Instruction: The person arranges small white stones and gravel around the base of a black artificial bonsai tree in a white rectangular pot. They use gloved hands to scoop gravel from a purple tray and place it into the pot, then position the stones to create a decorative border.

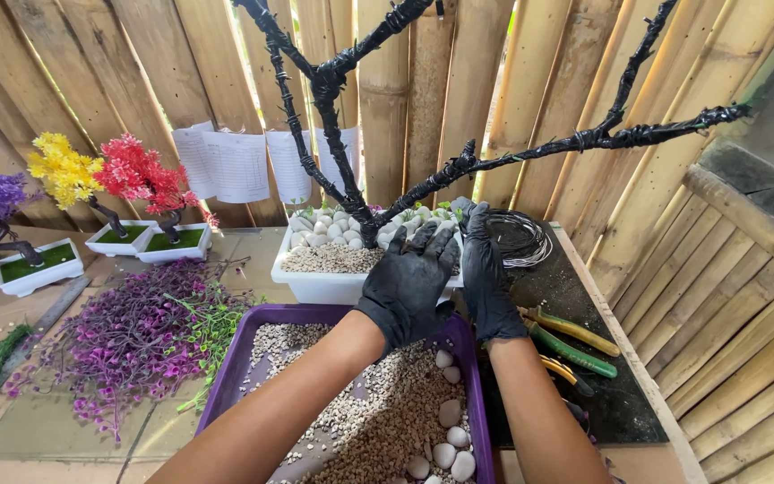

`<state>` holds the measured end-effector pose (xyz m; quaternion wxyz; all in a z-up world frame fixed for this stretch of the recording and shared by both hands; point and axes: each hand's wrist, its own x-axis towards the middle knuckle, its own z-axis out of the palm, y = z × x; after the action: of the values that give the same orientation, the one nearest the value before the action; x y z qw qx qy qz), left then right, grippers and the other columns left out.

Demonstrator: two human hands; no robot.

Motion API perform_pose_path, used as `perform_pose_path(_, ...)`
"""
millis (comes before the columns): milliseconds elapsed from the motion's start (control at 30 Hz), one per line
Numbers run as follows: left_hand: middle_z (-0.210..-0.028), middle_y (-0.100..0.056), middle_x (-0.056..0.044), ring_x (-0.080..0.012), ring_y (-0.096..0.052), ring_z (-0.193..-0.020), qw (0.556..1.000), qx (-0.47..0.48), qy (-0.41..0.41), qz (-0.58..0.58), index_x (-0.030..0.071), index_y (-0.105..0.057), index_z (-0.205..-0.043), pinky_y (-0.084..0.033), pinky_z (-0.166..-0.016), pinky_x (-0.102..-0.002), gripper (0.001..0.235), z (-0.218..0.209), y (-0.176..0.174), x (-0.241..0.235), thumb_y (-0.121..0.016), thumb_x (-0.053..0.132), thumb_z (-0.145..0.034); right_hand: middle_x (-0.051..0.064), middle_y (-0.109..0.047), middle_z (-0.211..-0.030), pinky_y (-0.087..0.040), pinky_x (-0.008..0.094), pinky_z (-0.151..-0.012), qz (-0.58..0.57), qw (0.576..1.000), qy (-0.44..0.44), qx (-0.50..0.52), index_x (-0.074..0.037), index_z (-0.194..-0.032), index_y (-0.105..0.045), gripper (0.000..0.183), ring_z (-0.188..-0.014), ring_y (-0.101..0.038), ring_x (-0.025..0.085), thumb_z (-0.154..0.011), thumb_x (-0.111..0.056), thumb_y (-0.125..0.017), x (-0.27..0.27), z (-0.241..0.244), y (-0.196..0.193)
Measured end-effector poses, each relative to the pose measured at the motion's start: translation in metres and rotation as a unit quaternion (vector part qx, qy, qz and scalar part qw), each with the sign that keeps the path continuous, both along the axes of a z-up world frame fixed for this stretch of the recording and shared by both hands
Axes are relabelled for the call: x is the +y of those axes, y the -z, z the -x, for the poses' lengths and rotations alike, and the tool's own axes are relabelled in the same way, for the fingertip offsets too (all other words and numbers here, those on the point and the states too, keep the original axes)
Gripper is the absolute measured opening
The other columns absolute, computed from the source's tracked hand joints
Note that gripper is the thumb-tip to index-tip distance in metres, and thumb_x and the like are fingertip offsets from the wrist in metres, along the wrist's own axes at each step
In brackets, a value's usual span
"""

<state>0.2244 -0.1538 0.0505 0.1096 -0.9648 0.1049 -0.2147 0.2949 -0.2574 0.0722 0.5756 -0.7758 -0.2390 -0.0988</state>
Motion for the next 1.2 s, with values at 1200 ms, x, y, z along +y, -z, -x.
perform_pose_path(1200,-0.154,-0.051,-0.016,-0.0328,-0.049,-0.142,0.989,-0.148,0.021,0.005,0.007,-0.036,-0.158,-0.039,-0.117,-0.049,0.116,0.011,-0.001,0.008,-0.074,0.058,-0.061,0.015,-0.071,-0.129,-0.045,0.051,-0.115,-0.237,0.948,-0.072,0.2,-0.014,-0.133,-0.071,0.072,-0.135,-0.054,0.044,-0.097,-0.068,-0.04,0.006,-0.061,0.04)
